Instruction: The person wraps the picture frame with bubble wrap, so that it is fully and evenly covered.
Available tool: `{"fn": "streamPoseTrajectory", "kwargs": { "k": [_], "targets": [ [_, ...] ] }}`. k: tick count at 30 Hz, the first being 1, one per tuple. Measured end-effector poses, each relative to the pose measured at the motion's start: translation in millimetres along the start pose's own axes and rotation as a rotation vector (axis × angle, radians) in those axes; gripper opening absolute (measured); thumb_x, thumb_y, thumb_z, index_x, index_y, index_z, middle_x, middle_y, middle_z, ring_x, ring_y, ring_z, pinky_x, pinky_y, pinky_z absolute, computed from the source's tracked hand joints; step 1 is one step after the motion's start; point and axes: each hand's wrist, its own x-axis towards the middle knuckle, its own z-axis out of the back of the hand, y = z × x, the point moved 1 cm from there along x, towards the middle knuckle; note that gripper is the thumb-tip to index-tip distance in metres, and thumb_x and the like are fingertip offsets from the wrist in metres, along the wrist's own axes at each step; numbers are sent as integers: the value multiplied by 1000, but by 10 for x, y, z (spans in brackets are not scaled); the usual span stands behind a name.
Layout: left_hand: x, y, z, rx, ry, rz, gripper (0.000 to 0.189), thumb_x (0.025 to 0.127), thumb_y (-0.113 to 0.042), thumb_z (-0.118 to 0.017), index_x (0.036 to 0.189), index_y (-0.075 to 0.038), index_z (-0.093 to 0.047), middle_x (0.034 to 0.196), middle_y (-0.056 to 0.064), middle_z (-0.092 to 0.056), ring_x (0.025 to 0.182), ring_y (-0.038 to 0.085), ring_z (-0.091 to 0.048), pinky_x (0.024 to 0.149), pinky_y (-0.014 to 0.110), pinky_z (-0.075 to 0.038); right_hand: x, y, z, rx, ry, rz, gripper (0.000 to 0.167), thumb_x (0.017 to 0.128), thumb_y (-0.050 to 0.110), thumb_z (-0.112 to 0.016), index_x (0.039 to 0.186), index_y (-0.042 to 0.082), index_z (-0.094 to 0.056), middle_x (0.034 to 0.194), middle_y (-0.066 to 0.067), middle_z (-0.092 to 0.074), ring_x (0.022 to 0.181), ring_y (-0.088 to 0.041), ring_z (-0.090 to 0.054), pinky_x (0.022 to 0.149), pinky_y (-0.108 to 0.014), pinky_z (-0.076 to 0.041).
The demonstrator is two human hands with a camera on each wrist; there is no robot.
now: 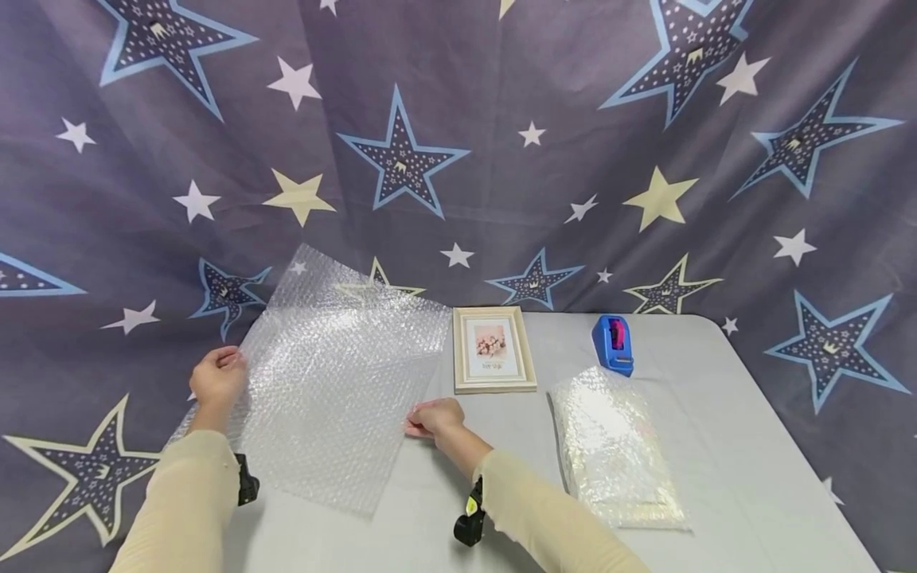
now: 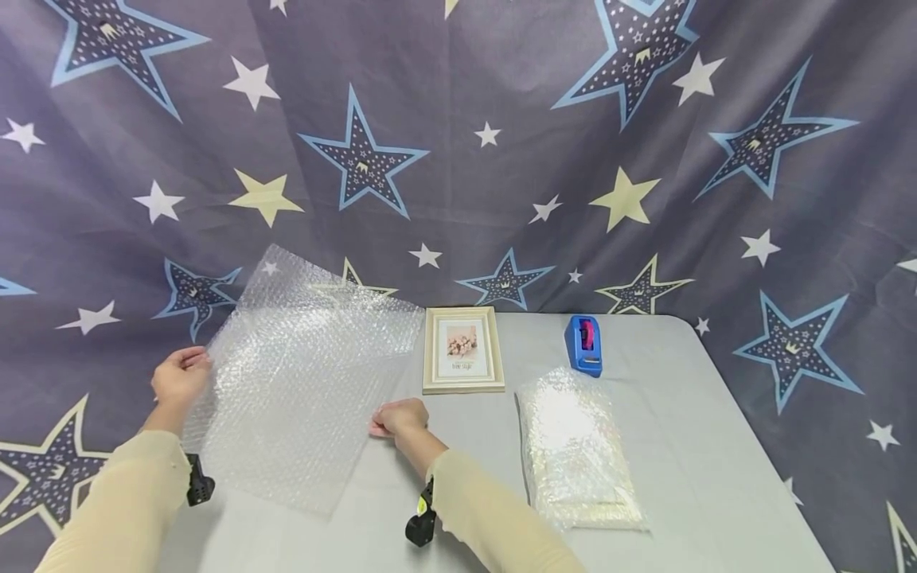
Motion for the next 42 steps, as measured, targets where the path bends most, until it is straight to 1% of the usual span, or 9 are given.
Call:
{"fn": "streamPoseTrajectory", "kwargs": {
  "k": [4, 7, 14, 20, 26, 31, 38, 40, 42],
  "targets": [
    [11, 12, -3, 39, 102, -19, 48, 95, -21, -52, 137, 0, -48, 138, 23, -53, 98, 9, -66, 105, 30, -43, -39, 19, 13, -16, 3, -5, 12, 79, -15, -64, 91, -12, -64, 62, -8, -65, 53, -10, -64, 63, -27, -63],
    [25, 1, 7, 47, 144, -25, 54, 96, -24, -51, 142, 2, -41, 143, 25, -46, 134, 40, -44, 119, 50, -27, -45, 41, 38, -37, 9, -11, 11, 81, -12, -64, 91, -12, -66, 64, -10, -67, 53, -10, -63, 64, -28, -63],
    [-29, -58, -17, 28, 138, -29, 57, 96, -27, -52, 144, 1, -39, 145, 24, -45, 137, 41, -40, 121, 49, -25, -38, 144, 216, -88, 42, -13, 14, 84, -6, -65, 97, -11, -67, 75, -14, -72, 58, -10, -64, 70, -29, -63],
    [-188, -330, -205, -52, 96, -86, 48, 94, -17, -55, 137, 2, -48, 140, 25, -50, 132, 40, -46, 114, 46, -38, -41, 349, 516, -107, 38, 8, 22, 86, -2, -64, 106, -12, -64, 88, -20, -72, 65, -14, -67, 78, -34, -63],
    [-452, -761, -550, -103, 170, -153, 43, 95, -13, -53, 134, 6, -49, 136, 28, -52, 125, 42, -52, 106, 46, -47, 510, 403, 1040, -108, 39, 171, 17, 80, -1, -70, 97, -5, -71, 84, -16, -74, 64, -16, -70, 65, -30, -63],
    [-672, -1097, -1054, -125, 284, -159, 38, 94, -13, -55, 128, 3, -56, 130, 25, -59, 118, 38, -59, 100, 43, -52, 617, 672, 1366, -279, -152, 167, 23, 82, 4, -69, 104, -2, -69, 97, -16, -71, 67, -17, -67, 66, -28, -61],
    [-278, -753, -2721, -200, 362, -388, 20, 81, -34, -71, 95, -20, -74, 84, -6, -74, 72, 8, -66, 66, 19, -53, 261, 1062, 1605, -465, -327, 170, 36, 90, 20, -63, 119, -1, -63, 127, -20, -60, 113, -31, -58, 97, -35, -52],
    [-432, -851, -2885, -143, 397, -365, 20, 82, -32, -70, 95, -17, -73, 84, -4, -73, 72, 10, -65, 65, 21, -53, 369, 1043, 1661, -456, -341, 170, 38, 90, 22, -63, 121, 0, -62, 130, -21, -59, 120, -34, -55, 104, -39, -49],
    [-748, -1090, -2777, -93, 463, -285, 24, 84, -29, -68, 100, -12, -72, 93, 5, -73, 80, 18, -68, 72, 27, -57, 608, 961, 1737, -469, -367, 177, 41, 88, 30, -66, 118, 2, -65, 125, -18, -63, 115, -31, -59, 102, -37, -51]
  ]
}}
